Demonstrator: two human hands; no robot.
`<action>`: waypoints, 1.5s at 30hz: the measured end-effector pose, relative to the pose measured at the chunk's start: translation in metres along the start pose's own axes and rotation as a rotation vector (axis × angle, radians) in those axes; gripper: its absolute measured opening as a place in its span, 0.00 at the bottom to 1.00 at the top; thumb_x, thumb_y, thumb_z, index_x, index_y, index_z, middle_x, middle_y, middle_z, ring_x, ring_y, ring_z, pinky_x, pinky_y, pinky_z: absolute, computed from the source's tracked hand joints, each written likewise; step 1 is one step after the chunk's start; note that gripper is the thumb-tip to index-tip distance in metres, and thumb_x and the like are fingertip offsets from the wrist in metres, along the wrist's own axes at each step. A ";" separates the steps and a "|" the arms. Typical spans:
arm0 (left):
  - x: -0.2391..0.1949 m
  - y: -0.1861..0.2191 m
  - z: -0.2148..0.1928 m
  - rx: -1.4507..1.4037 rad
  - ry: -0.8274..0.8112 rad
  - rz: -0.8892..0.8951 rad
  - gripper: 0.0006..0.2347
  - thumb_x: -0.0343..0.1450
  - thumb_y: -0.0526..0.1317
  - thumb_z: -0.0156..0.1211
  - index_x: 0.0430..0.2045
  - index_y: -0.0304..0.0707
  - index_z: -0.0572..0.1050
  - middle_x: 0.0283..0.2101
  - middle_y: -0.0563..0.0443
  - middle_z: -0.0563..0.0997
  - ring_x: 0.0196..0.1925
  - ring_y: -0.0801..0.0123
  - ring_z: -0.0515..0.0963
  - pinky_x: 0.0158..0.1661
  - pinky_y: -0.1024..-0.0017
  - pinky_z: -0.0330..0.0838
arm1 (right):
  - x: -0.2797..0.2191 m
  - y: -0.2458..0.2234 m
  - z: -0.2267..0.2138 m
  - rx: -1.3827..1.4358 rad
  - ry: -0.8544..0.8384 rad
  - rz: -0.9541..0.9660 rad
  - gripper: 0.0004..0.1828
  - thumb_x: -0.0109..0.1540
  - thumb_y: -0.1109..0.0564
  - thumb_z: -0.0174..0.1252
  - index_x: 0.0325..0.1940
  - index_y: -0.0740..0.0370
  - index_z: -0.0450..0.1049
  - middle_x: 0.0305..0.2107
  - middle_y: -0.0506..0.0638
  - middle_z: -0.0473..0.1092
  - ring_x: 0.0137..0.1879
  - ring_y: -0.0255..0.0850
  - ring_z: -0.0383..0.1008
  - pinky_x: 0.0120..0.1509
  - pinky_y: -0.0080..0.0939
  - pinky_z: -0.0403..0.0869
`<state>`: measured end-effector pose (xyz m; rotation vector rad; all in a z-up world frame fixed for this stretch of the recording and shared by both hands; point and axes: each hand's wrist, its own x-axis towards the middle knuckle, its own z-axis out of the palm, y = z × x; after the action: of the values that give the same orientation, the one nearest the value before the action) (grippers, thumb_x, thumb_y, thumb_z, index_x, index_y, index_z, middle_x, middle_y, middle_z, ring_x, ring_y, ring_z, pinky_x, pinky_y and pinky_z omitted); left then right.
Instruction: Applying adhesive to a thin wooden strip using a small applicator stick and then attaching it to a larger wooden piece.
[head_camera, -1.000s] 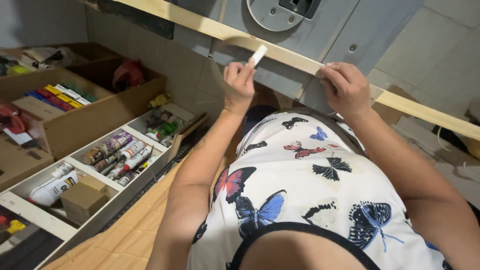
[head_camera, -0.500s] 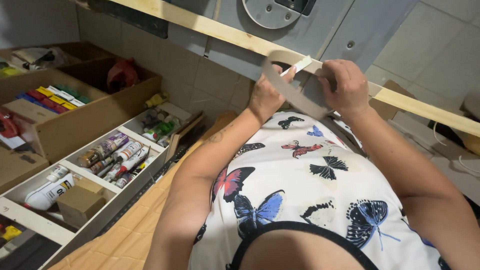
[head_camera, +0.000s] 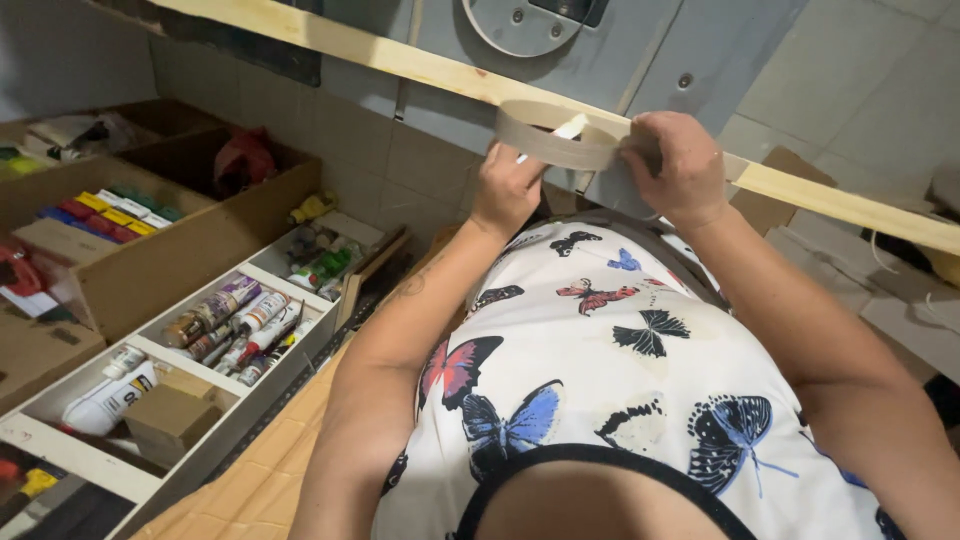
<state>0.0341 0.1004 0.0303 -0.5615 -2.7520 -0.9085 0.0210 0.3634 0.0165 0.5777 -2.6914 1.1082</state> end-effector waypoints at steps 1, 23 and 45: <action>-0.006 -0.005 0.001 0.020 0.011 -0.016 0.06 0.69 0.33 0.65 0.32 0.52 0.82 0.33 0.54 0.72 0.42 0.57 0.78 0.46 0.67 0.77 | 0.001 -0.002 -0.001 0.015 -0.003 0.015 0.25 0.59 0.67 0.74 0.58 0.58 0.74 0.39 0.47 0.73 0.47 0.46 0.79 0.55 0.43 0.81; -0.007 -0.045 -0.133 -0.189 0.092 -0.137 0.12 0.81 0.43 0.54 0.52 0.46 0.83 0.37 0.51 0.81 0.37 0.59 0.81 0.43 0.68 0.77 | 0.030 -0.026 0.008 0.266 0.029 0.014 0.21 0.59 0.67 0.73 0.55 0.68 0.78 0.39 0.56 0.76 0.51 0.58 0.79 0.57 0.53 0.78; 0.109 -0.111 -0.196 -1.148 -0.235 -0.373 0.16 0.69 0.26 0.73 0.47 0.40 0.76 0.40 0.58 0.77 0.30 0.82 0.69 0.33 0.85 0.69 | 0.073 -0.093 0.041 -0.041 -0.048 0.068 0.08 0.65 0.65 0.72 0.44 0.56 0.79 0.29 0.45 0.74 0.33 0.41 0.70 0.37 0.40 0.71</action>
<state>-0.0987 -0.0685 0.1589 -0.2749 -2.2692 -2.6567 -0.0070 0.2537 0.0687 0.5161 -2.7870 1.0663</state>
